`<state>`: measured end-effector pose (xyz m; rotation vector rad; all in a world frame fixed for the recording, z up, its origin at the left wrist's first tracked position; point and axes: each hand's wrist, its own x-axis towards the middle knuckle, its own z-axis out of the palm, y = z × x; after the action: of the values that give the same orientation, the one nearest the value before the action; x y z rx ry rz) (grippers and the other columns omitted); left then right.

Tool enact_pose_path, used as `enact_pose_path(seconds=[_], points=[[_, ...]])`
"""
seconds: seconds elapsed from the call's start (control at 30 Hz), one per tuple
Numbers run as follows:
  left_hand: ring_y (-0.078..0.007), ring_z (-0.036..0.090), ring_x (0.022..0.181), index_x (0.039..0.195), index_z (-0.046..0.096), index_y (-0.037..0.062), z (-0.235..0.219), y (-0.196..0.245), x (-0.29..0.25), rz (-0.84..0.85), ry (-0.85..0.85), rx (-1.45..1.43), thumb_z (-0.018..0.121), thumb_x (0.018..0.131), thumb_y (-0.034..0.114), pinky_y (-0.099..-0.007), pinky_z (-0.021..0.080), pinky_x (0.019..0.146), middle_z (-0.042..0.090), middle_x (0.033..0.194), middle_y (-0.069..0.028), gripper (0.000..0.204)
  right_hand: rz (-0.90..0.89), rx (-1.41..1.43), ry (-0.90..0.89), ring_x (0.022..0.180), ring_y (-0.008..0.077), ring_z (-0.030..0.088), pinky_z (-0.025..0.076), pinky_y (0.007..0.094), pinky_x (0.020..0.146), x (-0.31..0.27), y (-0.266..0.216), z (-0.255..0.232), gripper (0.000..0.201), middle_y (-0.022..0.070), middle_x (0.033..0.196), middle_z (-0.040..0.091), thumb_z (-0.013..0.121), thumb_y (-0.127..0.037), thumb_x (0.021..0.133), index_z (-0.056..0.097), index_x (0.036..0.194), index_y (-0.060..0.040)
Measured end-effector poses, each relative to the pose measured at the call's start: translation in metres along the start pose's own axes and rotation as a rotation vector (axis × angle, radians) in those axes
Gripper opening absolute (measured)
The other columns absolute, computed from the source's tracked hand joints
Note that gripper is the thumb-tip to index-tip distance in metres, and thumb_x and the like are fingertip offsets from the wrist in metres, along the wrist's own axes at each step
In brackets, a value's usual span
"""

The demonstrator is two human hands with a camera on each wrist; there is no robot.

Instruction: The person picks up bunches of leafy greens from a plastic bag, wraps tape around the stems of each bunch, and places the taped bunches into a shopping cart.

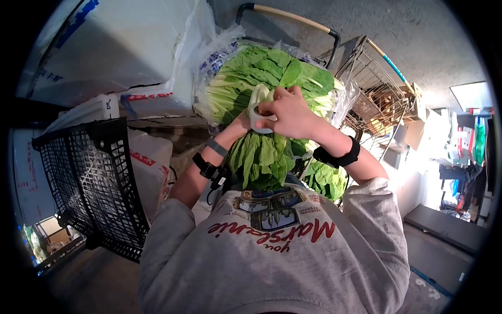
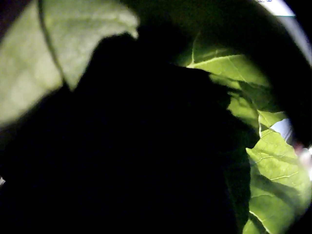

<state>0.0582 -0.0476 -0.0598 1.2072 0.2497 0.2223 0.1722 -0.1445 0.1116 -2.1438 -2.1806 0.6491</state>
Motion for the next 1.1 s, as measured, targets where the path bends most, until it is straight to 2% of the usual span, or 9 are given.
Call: enact_pose_path(seconds=[0.1, 0.2, 0.27, 0.3, 0.47, 0.7, 0.8, 0.9, 1.1], points=[[-0.0128, 0.052, 0.099, 0.118, 0.049, 0.0048, -0.001, -0.008, 0.005, -0.048, -0.062, 0.140, 0.065, 0.081, 0.023, -0.0266, 0.045, 0.083, 0.055, 0.110, -0.0045, 0.044, -0.128, -0.037, 0.185, 0.085, 0.0226, 0.052, 0.033, 0.0348, 0.084, 0.000, 0.011, 0.002, 0.037, 0.0078, 0.073, 0.059, 0.059, -0.047, 0.080, 0.065, 0.087, -0.0113], [-0.0146, 0.052, 0.099, 0.118, 0.048, 0.0041, 0.017, 0.008, -0.007, -0.094, -0.038, -0.218, 0.067, 0.079, 0.021, -0.0275, 0.044, 0.084, 0.053, 0.112, -0.0052, 0.047, -0.050, 0.464, -0.027, 0.073, 0.0183, 0.053, 0.039, 0.0285, 0.073, 0.016, 0.028, 0.012, 0.034, 0.0048, 0.072, 0.059, 0.066, -0.042, 0.077, 0.064, 0.081, -0.0078], [-0.0151, 0.052, 0.100, 0.120, 0.046, 0.0040, 0.017, 0.001, -0.014, -0.116, 0.067, 0.300, 0.071, 0.076, 0.017, -0.0284, 0.043, 0.085, 0.051, 0.114, -0.0054, 0.052, 0.044, 1.016, -0.081, 0.066, 0.0124, 0.051, 0.039, 0.0240, 0.061, 0.031, 0.038, 0.028, 0.031, 0.0018, 0.072, 0.059, 0.071, -0.035, 0.076, 0.061, 0.075, -0.0049], [-0.0158, 0.051, 0.102, 0.121, 0.045, 0.0029, 0.021, 0.005, -0.015, -0.146, 0.074, 0.187, 0.073, 0.073, 0.013, -0.0291, 0.042, 0.087, 0.051, 0.116, -0.0059, 0.057, 0.112, 1.064, -0.143, 0.066, 0.0092, 0.049, 0.038, 0.0235, 0.060, 0.033, 0.034, 0.018, 0.029, 0.0006, 0.071, 0.057, 0.074, -0.028, 0.075, 0.060, 0.083, -0.0034], [-0.0154, 0.047, 0.106, 0.127, 0.037, 0.0002, 0.043, 0.012, -0.017, -0.156, -0.081, 0.061, 0.073, 0.073, 0.013, -0.0305, 0.038, 0.091, 0.049, 0.118, -0.0061, 0.067, 0.146, 0.987, -0.110, 0.062, 0.0103, 0.048, 0.037, 0.0255, 0.056, 0.056, 0.038, 0.025, 0.047, 0.0040, 0.073, 0.058, 0.076, -0.020, 0.071, 0.052, 0.108, -0.0032], [-0.0186, 0.040, 0.119, 0.136, 0.020, 0.0007, 0.059, 0.021, -0.027, -0.144, -0.076, 0.067, 0.079, 0.067, 0.016, -0.0321, 0.035, 0.098, 0.040, 0.130, -0.0100, 0.092, 0.020, 1.012, -0.383, 0.093, 0.0138, 0.054, 0.041, 0.0258, 0.085, 0.063, 0.047, 0.030, 0.037, 0.0052, 0.102, 0.061, 0.062, -0.005, 0.080, 0.057, 0.116, -0.0078], [-0.0164, 0.045, 0.112, 0.132, 0.027, 0.0003, 0.065, 0.014, -0.033, -0.190, -0.118, 0.105, 0.080, 0.066, 0.016, -0.0299, 0.039, 0.094, 0.044, 0.124, -0.0097, 0.086, -0.006, 0.972, -0.590, 0.107, 0.0149, 0.049, 0.035, 0.0275, 0.095, 0.068, 0.046, 0.015, 0.038, 0.0054, 0.113, 0.058, 0.052, 0.002, 0.081, 0.060, 0.116, -0.0101], [-0.0140, 0.047, 0.108, 0.129, 0.033, 0.0009, 0.071, 0.010, -0.039, -0.180, -0.113, 0.130, 0.079, 0.066, 0.012, -0.0289, 0.040, 0.092, 0.048, 0.120, -0.0065, 0.079, -0.275, 0.859, -0.924, 0.121, 0.0173, 0.039, 0.028, 0.0306, 0.101, 0.081, 0.058, 0.014, 0.054, 0.0062, 0.128, 0.047, 0.048, 0.010, 0.076, 0.050, 0.126, -0.0113], [-0.0112, 0.048, 0.104, 0.126, 0.039, 0.0018, 0.074, 0.010, -0.052, -0.167, -0.081, 0.043, 0.077, 0.066, 0.007, -0.0282, 0.043, 0.086, 0.052, 0.115, -0.0037, 0.072, -0.504, 0.801, -0.915, 0.117, 0.0171, 0.042, 0.033, 0.0327, 0.097, 0.084, 0.065, 0.035, 0.063, 0.0074, 0.122, 0.052, 0.057, 0.010, 0.074, 0.040, 0.130, -0.0115]])
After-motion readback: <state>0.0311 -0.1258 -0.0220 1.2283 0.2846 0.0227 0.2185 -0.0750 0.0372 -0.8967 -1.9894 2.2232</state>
